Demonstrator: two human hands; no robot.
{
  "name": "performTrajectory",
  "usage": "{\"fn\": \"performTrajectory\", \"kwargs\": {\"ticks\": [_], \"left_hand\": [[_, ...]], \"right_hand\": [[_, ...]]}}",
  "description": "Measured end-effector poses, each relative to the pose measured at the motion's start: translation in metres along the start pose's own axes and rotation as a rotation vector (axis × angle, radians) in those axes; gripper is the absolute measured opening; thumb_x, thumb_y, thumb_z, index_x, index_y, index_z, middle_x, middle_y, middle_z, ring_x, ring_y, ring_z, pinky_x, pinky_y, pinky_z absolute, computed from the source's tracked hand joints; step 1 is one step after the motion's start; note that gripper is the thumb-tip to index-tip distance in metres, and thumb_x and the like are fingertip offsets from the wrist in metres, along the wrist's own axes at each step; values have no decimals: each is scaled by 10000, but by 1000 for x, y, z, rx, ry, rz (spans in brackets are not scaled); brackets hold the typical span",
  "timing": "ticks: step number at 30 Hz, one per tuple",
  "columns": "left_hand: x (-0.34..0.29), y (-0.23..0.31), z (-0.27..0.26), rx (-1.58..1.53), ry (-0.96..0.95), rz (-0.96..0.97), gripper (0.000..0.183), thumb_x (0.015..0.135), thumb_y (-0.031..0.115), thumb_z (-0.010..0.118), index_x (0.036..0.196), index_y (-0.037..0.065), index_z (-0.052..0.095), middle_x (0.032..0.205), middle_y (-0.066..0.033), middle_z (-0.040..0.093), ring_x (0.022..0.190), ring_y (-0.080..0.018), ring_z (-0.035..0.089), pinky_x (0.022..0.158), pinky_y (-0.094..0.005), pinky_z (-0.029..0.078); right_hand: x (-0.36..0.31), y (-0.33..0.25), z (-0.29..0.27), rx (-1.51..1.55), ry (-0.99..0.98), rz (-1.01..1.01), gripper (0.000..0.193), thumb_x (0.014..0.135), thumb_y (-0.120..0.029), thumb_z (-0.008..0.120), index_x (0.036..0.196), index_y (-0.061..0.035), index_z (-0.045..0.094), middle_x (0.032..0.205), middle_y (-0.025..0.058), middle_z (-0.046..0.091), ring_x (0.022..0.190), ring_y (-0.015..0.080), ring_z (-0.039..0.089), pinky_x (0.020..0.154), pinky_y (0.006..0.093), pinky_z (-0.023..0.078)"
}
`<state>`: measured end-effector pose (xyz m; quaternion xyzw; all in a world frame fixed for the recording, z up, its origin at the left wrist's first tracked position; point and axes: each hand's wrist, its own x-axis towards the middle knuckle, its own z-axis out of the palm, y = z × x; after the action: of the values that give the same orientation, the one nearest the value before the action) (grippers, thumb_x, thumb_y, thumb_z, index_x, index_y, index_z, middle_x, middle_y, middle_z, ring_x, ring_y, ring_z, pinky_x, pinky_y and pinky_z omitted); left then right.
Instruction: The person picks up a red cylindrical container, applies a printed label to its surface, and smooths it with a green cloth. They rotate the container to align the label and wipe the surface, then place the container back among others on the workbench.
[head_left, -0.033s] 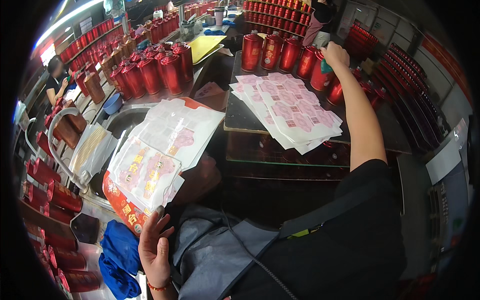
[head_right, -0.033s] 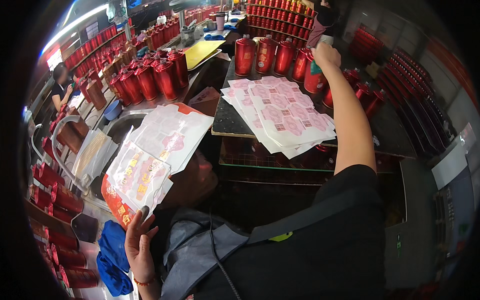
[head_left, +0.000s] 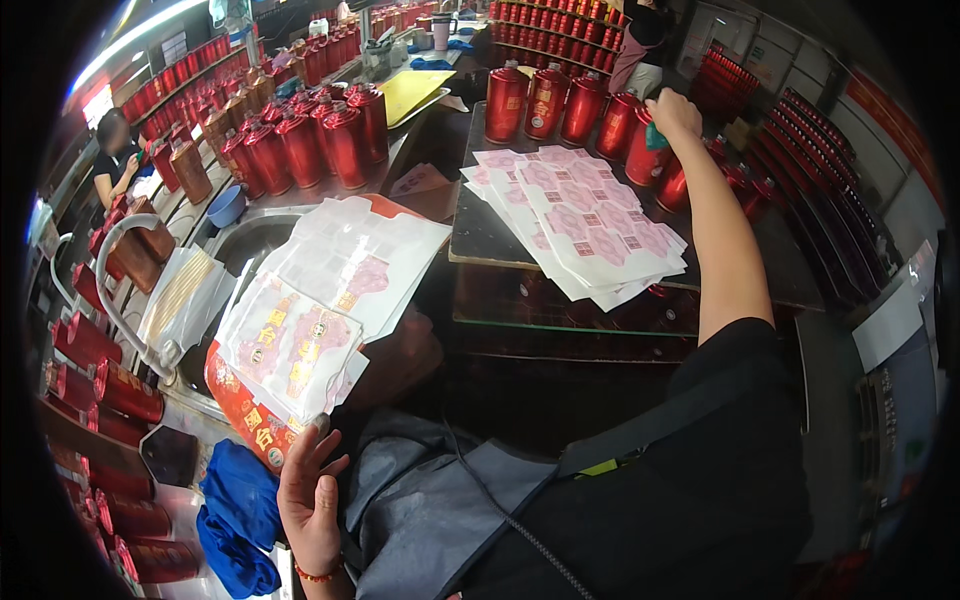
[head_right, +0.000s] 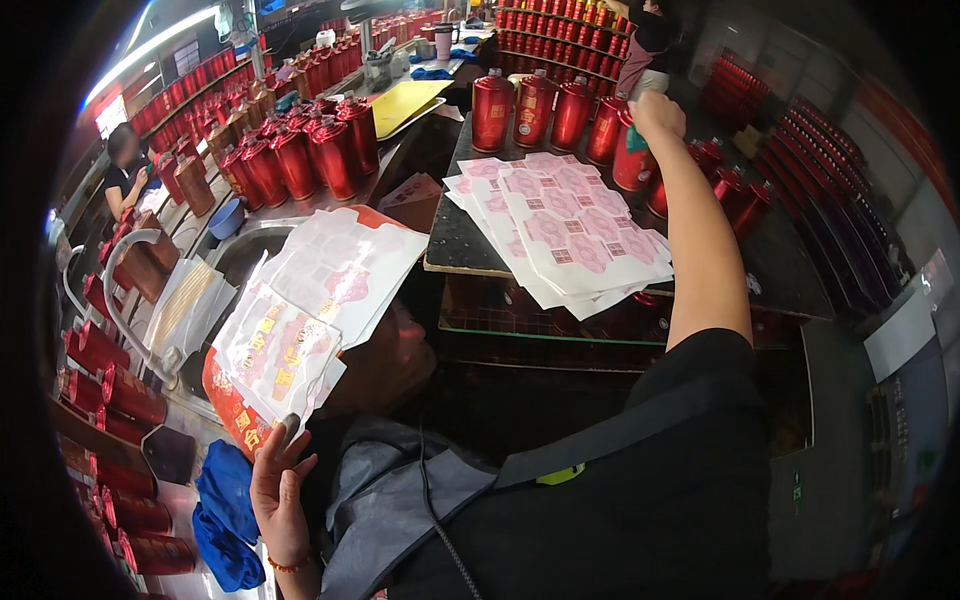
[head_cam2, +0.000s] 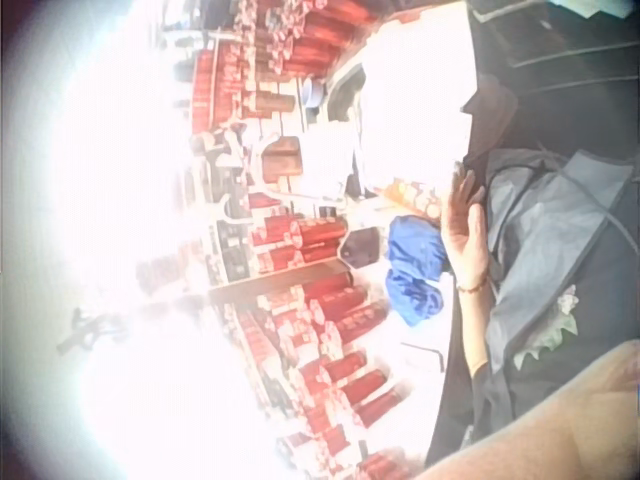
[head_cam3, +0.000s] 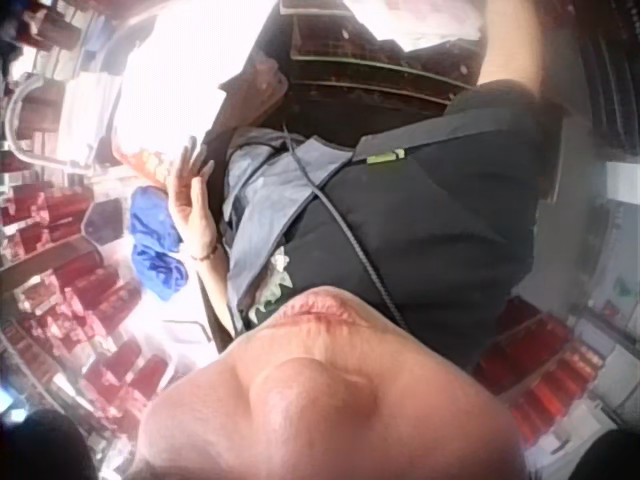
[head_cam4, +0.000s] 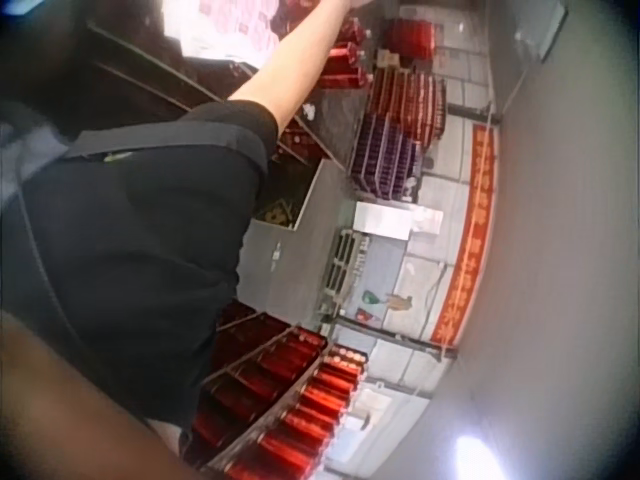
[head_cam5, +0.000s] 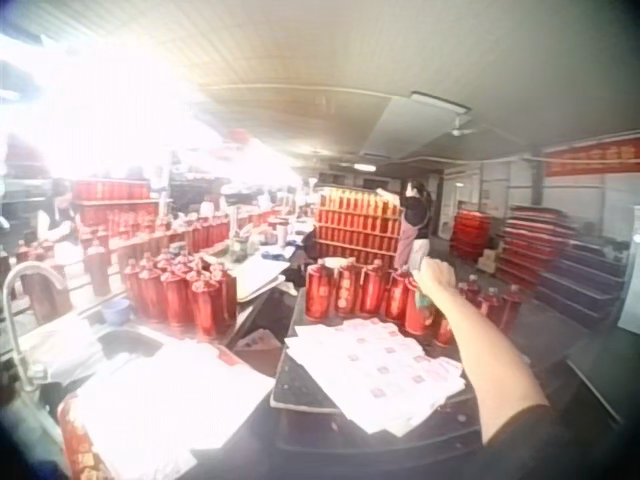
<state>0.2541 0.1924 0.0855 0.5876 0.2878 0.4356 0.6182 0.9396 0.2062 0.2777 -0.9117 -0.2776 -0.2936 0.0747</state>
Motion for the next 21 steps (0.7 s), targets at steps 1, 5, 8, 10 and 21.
{"fn": "performTrajectory", "kwargs": {"ticks": [1,5,8,10,21], "left_hand": [[-1,-2,0,-6,3,-13,572,995,152,625,1499,-23,419,1511,-193,492,1357,-337,525,1048,-419,492],[-4,3,3,37,30,-63,553,997,146,615,1491,-22,431,1504,-185,502,1363,-328,520,1054,-420,487],[-3,2,1,47,25,-81,535,1005,143,599,1488,-20,437,1504,-181,503,1367,-319,517,1060,-421,480],[-3,1,-1,52,33,-81,527,1008,138,594,1486,-20,440,1503,-180,505,1365,-320,519,1059,-421,480],[-10,-9,-8,1,75,-64,502,1027,187,570,1468,-26,465,1483,-184,525,1348,-326,534,1043,-403,490]], "right_hand": [[6,8,10,-31,-27,26,415,941,-444,636,1125,-79,712,1164,193,715,1104,387,681,920,482,557],[8,15,42,-45,-99,96,387,958,-414,639,1138,-83,730,1191,177,714,1127,378,678,938,472,555],[13,24,54,-39,-115,143,387,964,-411,635,1156,-87,726,1208,179,708,1137,379,673,947,475,551],[11,21,55,-37,-116,163,388,969,-410,631,1167,-90,724,1221,181,702,1148,382,667,952,481,548],[10,53,70,112,-79,106,540,882,-524,689,1196,-85,709,1225,209,690,1121,393,670,941,468,542]]}}
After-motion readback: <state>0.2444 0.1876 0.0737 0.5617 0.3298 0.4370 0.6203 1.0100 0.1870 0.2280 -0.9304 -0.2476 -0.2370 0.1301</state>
